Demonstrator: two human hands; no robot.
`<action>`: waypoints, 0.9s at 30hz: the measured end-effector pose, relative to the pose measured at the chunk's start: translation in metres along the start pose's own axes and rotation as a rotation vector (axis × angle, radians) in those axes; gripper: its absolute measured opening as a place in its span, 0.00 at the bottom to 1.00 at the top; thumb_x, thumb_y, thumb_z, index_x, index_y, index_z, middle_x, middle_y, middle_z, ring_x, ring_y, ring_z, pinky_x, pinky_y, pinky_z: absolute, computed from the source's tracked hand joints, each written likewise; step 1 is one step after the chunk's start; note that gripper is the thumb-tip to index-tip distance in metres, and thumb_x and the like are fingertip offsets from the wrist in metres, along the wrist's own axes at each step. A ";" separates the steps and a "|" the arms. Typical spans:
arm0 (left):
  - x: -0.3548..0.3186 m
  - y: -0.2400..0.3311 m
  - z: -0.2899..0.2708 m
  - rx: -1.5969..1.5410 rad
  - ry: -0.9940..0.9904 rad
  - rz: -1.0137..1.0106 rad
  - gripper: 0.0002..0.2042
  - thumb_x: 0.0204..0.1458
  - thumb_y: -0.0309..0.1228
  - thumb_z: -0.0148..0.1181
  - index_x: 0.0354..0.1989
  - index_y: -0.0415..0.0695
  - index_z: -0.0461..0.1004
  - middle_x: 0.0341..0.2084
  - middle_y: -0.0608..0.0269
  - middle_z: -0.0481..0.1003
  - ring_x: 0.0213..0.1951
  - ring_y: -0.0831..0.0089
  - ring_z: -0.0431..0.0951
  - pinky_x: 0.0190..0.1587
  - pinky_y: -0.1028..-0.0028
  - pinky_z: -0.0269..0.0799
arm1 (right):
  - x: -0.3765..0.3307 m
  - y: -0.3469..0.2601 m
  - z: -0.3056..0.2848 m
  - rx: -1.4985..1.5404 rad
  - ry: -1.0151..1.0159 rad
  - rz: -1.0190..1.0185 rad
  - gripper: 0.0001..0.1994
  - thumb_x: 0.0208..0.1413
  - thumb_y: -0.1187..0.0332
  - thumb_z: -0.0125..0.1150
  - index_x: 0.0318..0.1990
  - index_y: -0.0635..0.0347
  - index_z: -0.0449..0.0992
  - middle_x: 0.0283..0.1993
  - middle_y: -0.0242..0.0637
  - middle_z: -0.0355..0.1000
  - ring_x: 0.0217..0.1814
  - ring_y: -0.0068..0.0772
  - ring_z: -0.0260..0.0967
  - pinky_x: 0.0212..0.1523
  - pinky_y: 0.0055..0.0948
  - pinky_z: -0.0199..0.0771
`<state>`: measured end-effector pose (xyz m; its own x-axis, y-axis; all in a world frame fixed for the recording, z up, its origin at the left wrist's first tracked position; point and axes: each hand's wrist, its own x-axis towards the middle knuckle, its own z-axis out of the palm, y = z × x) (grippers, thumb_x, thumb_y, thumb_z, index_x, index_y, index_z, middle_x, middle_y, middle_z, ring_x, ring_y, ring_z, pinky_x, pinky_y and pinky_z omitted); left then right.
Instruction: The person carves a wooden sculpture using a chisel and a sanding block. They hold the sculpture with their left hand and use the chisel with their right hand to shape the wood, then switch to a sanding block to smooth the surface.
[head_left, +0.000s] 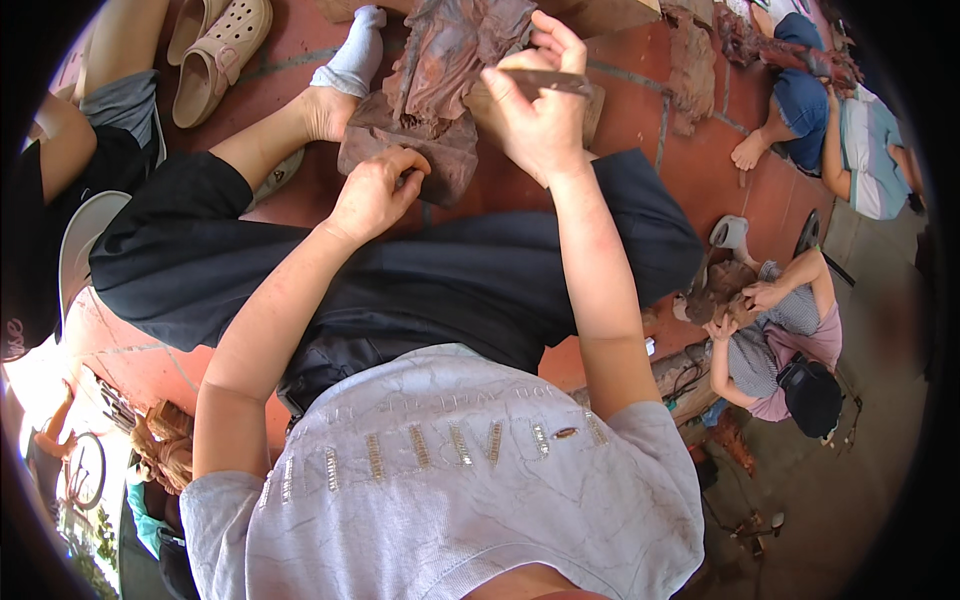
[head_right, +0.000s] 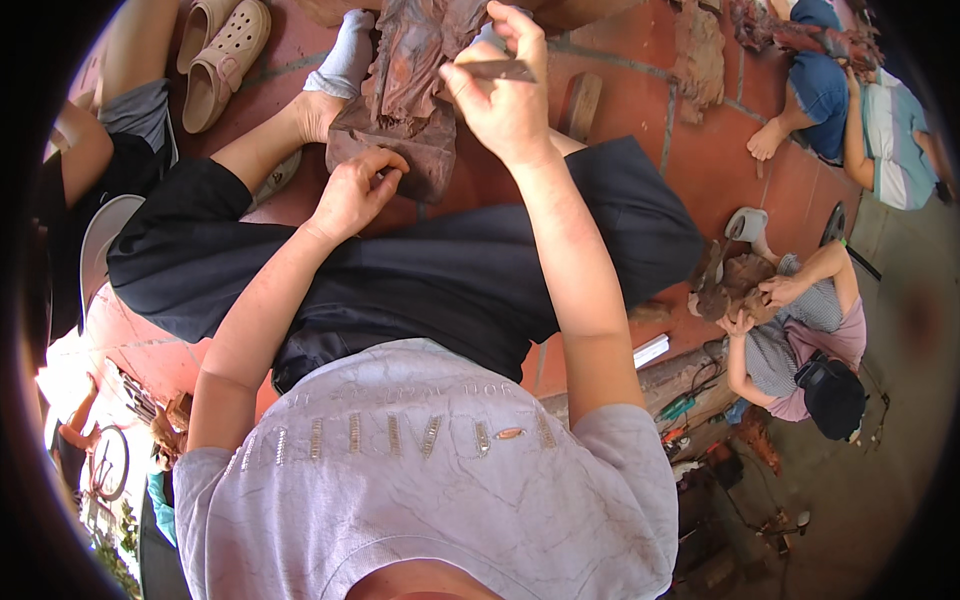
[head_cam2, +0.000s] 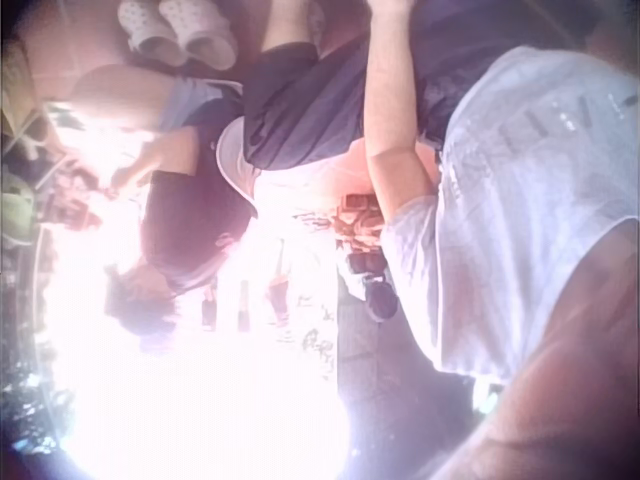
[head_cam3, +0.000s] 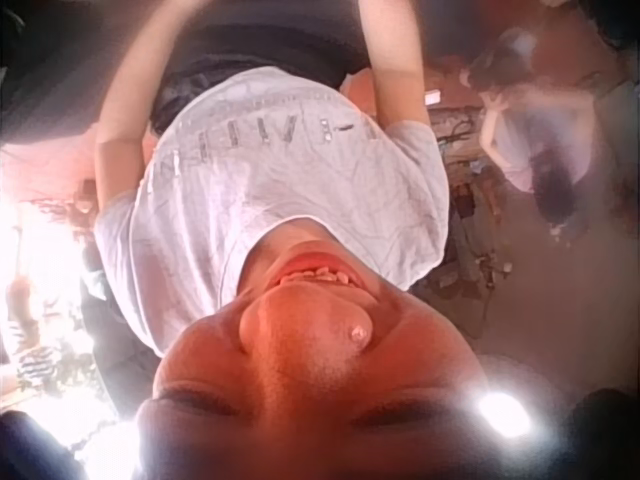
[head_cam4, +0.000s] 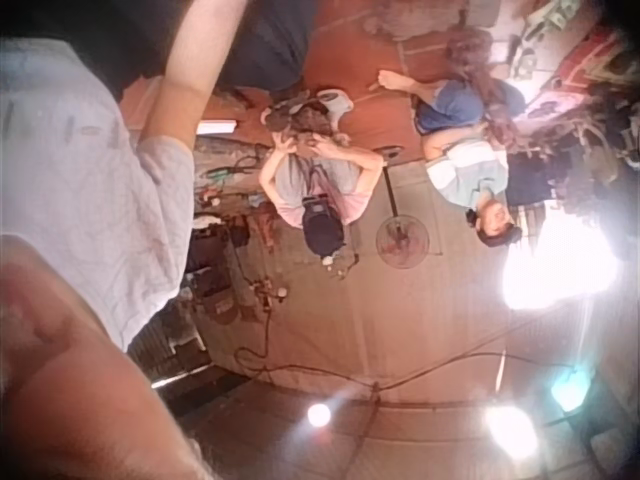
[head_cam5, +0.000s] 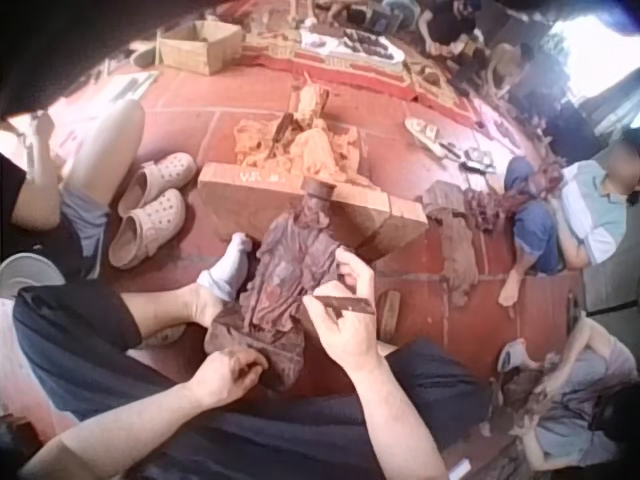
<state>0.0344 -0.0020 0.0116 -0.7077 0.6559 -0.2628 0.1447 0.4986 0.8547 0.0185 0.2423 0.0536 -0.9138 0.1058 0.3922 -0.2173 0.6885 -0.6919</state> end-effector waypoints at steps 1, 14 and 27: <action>-0.001 0.000 0.000 -0.003 0.005 0.006 0.08 0.56 0.25 0.60 0.43 0.42 0.78 0.39 0.55 0.79 0.33 0.61 0.80 0.38 0.68 0.76 | -0.001 0.010 0.001 0.036 0.023 0.003 0.07 0.53 0.67 0.71 0.30 0.59 0.79 0.66 0.50 0.60 0.59 0.48 0.65 0.64 0.44 0.60; 0.000 -0.002 0.001 -0.018 0.021 0.013 0.07 0.54 0.26 0.60 0.40 0.42 0.78 0.39 0.50 0.78 0.42 0.49 0.79 0.45 0.59 0.75 | -0.011 -0.012 0.005 0.077 -0.057 -0.004 0.06 0.50 0.67 0.73 0.32 0.56 0.82 0.71 0.54 0.52 0.70 0.53 0.57 0.70 0.47 0.55; 0.001 -0.001 0.001 -0.022 0.021 0.020 0.07 0.55 0.27 0.60 0.41 0.43 0.78 0.39 0.51 0.79 0.41 0.50 0.79 0.44 0.59 0.75 | -0.014 0.026 0.006 0.142 -0.046 -0.055 0.07 0.53 0.67 0.72 0.37 0.58 0.83 0.71 0.47 0.55 0.72 0.48 0.56 0.71 0.44 0.54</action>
<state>0.0342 -0.0018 0.0100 -0.7194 0.6531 -0.2363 0.1436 0.4727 0.8694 0.0236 0.2546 0.0267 -0.9132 0.0348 0.4060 -0.3112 0.5837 -0.7500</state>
